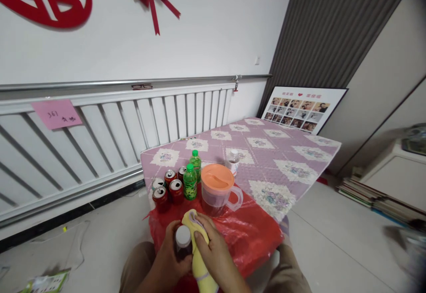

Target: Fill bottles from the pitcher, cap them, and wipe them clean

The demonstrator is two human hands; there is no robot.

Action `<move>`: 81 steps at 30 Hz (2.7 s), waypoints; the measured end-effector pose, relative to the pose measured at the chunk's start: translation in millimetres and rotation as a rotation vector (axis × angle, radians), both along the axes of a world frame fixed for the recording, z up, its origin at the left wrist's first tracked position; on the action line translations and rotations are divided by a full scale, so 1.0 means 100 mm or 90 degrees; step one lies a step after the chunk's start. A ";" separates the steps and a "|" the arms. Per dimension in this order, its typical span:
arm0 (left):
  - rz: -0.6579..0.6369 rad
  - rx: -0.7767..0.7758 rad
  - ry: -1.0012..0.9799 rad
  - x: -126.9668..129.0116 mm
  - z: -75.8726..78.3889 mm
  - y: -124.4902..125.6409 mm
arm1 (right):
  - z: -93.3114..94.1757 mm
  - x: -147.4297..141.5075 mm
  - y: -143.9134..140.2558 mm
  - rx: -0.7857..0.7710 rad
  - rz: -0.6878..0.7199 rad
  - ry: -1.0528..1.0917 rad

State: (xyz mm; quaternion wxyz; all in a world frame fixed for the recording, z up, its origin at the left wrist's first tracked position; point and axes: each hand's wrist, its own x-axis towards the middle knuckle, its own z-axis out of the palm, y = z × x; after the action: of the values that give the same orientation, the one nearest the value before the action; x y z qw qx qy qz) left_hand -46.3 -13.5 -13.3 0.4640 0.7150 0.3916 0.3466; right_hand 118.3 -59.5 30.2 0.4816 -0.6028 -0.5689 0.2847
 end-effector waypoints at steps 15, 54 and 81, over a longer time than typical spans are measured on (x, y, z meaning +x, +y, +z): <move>-0.051 -0.059 0.099 -0.12 0.46 0.00 | -0.35 0.06 0.02 -0.070 0.001 0.012; 0.004 -0.152 -0.065 -0.13 0.24 -0.08 | 0.44 0.15 0.52 -0.044 0.302 -0.076; 0.095 -0.066 0.006 -0.06 0.12 -0.16 | -0.32 0.09 -0.22 -0.092 -0.034 -0.108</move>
State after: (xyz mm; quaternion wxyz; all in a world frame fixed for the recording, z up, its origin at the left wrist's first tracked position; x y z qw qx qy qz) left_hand -52.7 -29.3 -1.8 0.4714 0.6602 0.4635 0.3565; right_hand 127.4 -81.4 -1.9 0.3942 -0.6730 -0.5692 0.2601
